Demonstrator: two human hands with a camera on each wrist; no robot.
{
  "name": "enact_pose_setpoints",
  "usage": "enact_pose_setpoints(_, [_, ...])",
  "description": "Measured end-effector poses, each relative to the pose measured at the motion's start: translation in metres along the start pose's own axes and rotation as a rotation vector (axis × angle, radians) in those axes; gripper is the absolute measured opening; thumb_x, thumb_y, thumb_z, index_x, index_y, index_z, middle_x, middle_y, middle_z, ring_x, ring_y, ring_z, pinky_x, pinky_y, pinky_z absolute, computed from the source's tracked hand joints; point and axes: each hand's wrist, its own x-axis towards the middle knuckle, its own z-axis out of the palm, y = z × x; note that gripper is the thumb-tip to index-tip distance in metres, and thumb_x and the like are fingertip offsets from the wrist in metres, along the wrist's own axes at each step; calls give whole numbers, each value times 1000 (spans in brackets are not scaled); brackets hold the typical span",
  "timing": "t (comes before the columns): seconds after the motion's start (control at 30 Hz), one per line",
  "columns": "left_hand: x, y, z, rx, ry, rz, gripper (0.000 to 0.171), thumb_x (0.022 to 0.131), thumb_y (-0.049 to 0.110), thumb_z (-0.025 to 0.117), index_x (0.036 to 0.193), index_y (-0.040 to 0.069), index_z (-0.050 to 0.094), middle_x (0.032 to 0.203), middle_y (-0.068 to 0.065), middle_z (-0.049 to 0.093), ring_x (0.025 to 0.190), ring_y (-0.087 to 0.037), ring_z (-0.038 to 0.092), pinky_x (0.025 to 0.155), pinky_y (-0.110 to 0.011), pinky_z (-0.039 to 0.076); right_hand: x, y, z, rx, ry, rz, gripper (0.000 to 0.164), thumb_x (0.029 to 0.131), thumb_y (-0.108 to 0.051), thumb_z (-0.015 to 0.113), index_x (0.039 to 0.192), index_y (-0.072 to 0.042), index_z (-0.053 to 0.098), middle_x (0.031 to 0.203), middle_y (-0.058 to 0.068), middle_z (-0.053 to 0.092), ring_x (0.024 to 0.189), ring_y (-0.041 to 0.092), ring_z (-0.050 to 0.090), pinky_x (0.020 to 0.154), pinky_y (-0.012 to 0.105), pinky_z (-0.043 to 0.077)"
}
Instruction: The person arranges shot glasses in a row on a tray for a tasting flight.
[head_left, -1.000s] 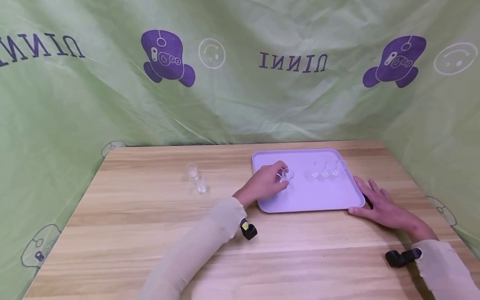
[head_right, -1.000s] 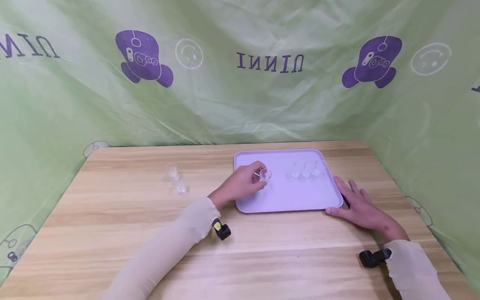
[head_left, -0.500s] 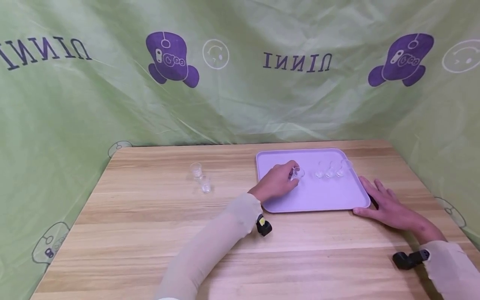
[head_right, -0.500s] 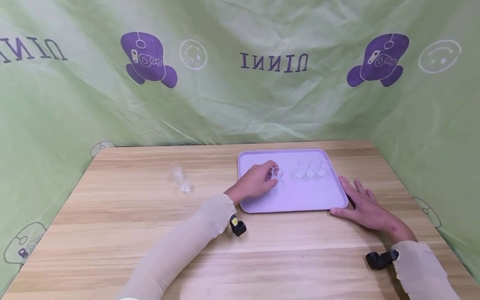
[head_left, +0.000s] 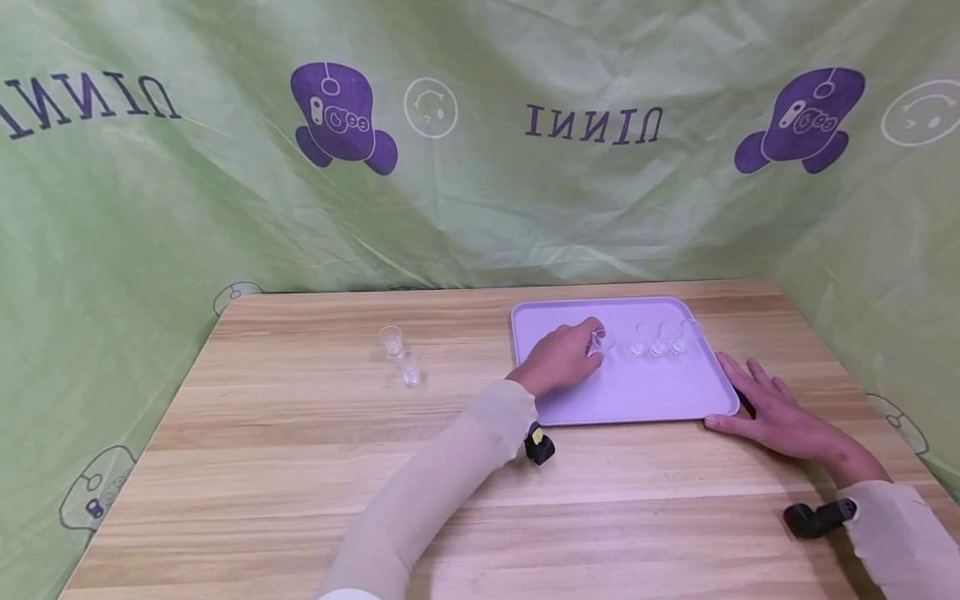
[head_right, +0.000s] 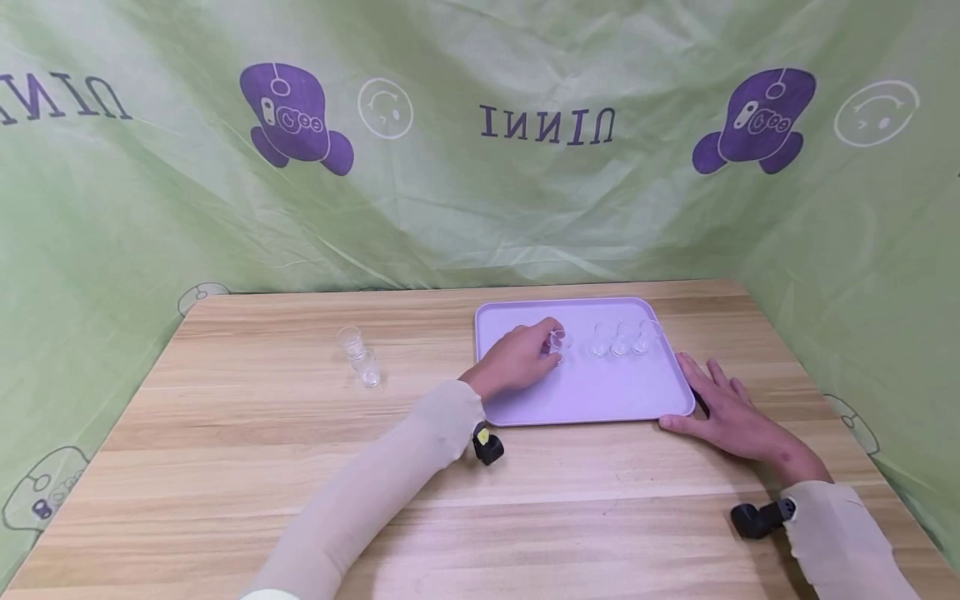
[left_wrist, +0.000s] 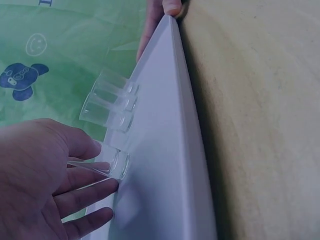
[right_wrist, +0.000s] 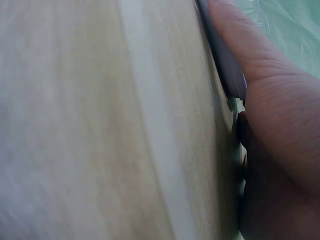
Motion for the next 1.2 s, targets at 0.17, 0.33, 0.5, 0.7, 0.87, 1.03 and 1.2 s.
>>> enact_pose_setpoints(0.17, [2,5,-1,52,-33,-20,39,103,27,63,140,16,55,103,0,68,89,-14,61,77,-30,51,0,0,1,-4,-1,8,100,98,-33,70,165,-10,-2,166,31,4,147,56,-16,113,66,-21])
enact_pose_setpoints(0.33, [5,8,-1,77,-52,-21,39,104,29,63,140,16,55,103,1,68,89,-14,62,77,-30,52,1,-2,2,-2,-3,11,100,98,-33,69,165,-8,-2,166,31,4,147,56,-16,113,66,-20])
enact_pose_setpoints(0.5, [9,9,0,97,-51,-5,37,104,30,64,138,16,57,99,4,65,89,-13,60,77,-30,52,2,-3,2,-5,-1,12,100,98,-33,69,165,-8,-2,166,31,3,147,56,-16,113,65,-21])
enact_pose_setpoints(0.7, [16,10,5,109,-43,-1,33,103,30,65,132,17,59,105,3,68,96,-13,63,82,-29,52,1,-3,0,-4,-3,13,100,98,-33,69,165,-8,-2,166,31,3,147,56,-16,113,66,-21])
enact_pose_setpoints(0.87, [19,9,7,108,-23,-5,28,102,31,67,127,19,61,94,6,64,91,-12,61,79,-29,50,2,-3,0,-9,-8,19,101,98,-34,69,165,-7,-2,166,31,3,147,56,-16,113,67,-20])
enact_pose_setpoints(1.03, [23,10,10,117,-2,-6,26,100,32,69,123,20,62,88,9,59,87,-11,58,75,-28,49,2,-3,0,-13,-5,12,100,98,-33,69,165,-8,-2,166,30,3,147,57,-16,113,67,-20])
enact_pose_setpoints(1.2, [24,11,12,123,8,-8,24,100,33,69,119,19,63,87,9,59,85,-10,57,73,-28,48,1,-4,-1,-9,-2,14,100,98,-33,69,165,-9,-1,166,30,3,147,57,-15,113,67,-20])
